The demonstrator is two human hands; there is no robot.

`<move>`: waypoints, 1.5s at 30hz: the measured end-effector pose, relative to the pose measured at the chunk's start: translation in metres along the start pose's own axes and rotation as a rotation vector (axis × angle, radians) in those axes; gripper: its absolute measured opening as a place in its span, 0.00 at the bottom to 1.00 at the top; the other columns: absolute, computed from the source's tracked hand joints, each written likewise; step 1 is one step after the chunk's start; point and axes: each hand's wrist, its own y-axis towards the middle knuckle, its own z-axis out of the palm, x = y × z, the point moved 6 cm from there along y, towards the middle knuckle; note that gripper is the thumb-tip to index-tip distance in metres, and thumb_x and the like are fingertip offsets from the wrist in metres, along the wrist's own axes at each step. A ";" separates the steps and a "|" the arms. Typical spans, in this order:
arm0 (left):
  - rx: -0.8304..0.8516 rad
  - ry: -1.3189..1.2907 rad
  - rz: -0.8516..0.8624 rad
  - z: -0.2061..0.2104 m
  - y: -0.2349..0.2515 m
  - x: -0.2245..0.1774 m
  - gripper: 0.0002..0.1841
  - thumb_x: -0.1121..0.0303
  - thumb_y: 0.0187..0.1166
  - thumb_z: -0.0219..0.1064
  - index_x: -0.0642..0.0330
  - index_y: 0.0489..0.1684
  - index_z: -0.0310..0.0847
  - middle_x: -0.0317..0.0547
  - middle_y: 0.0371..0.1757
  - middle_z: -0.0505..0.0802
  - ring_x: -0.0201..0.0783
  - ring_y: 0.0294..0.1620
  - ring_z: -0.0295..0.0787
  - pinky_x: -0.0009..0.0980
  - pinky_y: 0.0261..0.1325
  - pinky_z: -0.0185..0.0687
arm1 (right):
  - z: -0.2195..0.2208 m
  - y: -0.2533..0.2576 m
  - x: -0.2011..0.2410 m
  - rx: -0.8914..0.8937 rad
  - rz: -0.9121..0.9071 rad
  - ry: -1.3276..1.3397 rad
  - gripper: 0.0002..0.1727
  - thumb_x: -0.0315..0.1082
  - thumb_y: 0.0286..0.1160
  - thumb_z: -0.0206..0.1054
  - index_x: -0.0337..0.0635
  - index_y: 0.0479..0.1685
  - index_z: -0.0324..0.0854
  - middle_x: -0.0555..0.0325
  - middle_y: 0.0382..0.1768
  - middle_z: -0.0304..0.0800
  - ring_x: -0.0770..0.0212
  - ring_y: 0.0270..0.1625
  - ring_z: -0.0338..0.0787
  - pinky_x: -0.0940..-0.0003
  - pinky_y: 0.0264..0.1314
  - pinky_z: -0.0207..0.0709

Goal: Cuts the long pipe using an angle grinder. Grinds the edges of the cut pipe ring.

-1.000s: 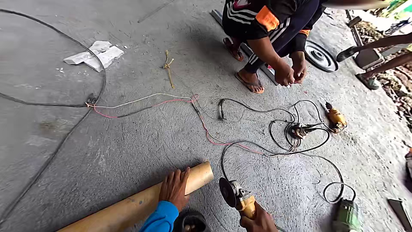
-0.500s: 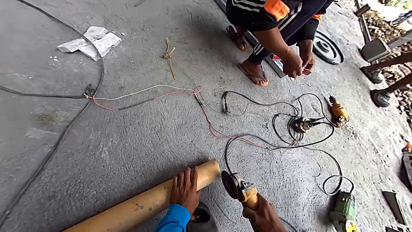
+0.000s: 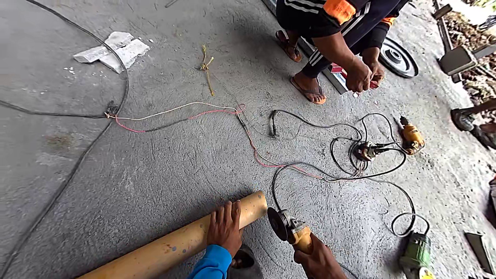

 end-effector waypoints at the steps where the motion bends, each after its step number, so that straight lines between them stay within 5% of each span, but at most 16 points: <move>1: 0.003 0.001 0.001 0.001 0.000 0.000 0.45 0.43 0.59 0.77 0.48 0.85 0.73 0.56 0.76 0.85 0.57 0.69 0.85 0.57 0.72 0.73 | 0.000 0.001 -0.001 0.002 0.003 -0.004 0.41 0.59 0.43 0.82 0.43 0.60 0.81 0.51 0.36 0.94 0.48 0.40 0.95 0.40 0.45 0.86; 45: -0.094 -0.003 -0.008 0.002 -0.005 -0.003 0.45 0.47 0.55 0.81 0.48 0.82 0.76 0.55 0.73 0.87 0.57 0.68 0.87 0.59 0.71 0.75 | -0.011 0.015 0.007 0.024 -0.012 -0.100 0.42 0.61 0.44 0.81 0.42 0.59 0.81 0.48 0.40 0.93 0.45 0.45 0.94 0.38 0.48 0.85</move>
